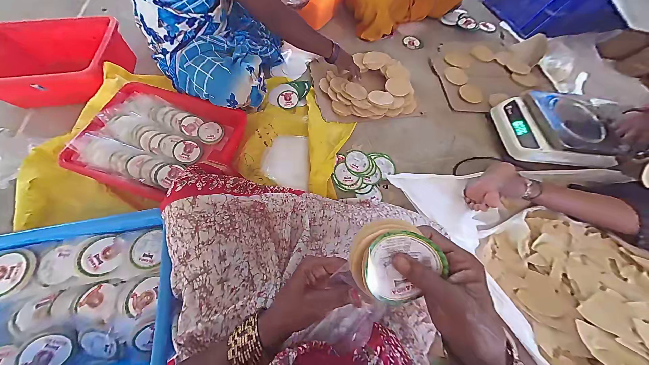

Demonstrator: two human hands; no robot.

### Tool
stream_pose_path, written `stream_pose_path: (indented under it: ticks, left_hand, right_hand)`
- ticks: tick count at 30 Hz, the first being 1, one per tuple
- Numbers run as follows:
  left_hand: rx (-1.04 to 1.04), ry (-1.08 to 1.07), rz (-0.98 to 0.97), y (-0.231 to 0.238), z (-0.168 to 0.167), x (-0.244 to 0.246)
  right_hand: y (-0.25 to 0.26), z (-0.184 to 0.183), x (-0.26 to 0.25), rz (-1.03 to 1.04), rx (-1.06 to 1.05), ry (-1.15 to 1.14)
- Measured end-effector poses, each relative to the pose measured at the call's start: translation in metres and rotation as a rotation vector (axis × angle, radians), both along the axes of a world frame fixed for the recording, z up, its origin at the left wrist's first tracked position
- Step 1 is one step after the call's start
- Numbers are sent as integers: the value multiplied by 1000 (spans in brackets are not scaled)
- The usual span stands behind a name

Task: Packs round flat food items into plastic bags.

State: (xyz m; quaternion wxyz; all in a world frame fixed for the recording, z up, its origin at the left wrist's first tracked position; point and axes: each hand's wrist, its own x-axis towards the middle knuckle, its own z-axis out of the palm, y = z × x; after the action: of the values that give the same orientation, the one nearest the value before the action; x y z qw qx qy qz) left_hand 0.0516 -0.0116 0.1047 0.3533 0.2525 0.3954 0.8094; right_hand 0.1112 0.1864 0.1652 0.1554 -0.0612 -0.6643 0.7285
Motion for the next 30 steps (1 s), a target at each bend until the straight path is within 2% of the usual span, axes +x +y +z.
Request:
stream_pose_path:
  ticks: [4, 8, 11, 13, 14, 16, 18, 21, 25, 26, 28, 30]
  left_hand:
    - [27, -97, -94, -1, -4, -4]
    - [-54, -144, -85, 3, 1, -5]
    - [-135, -102, 68, 5, -11, -5]
    - [-137, -289, 221, 7, -23, -5]
    - [-102, -452, 267, 9, -27, -9]
    - [121, -729, 218, 9, -41, -16]
    - [272, -668, 70, 14, -50, -17]
    - [124, -576, 52, 29, -34, 0]
    - [-214, -650, 169, 49, -2, 13]
    - [-246, -675, 201, 51, -3, 13]
    - [-259, -715, 315, 53, -7, 12]
    - [-227, -711, 390, 50, -10, 9]
  right_hand:
    - [8, -7, -2, -42, -4, -11]
    - [13, -11, -2, -86, -37, -35]
    - [22, -12, 3, -148, -106, -19]
    - [28, -12, 9, -218, -61, -6]
    - [31, -13, 12, -246, -33, -3]
    - [33, -17, 18, -260, 13, -26]
    - [30, -23, 21, -191, 73, -109]
    - [15, -31, 15, -31, 240, -244]
    - [-3, -42, 9, -74, 691, -346]
    - [-5, -44, 7, -71, 696, -348]
    - [-2, -47, 5, -15, 492, -340]
    - [-2, -50, 6, -77, 374, -314]
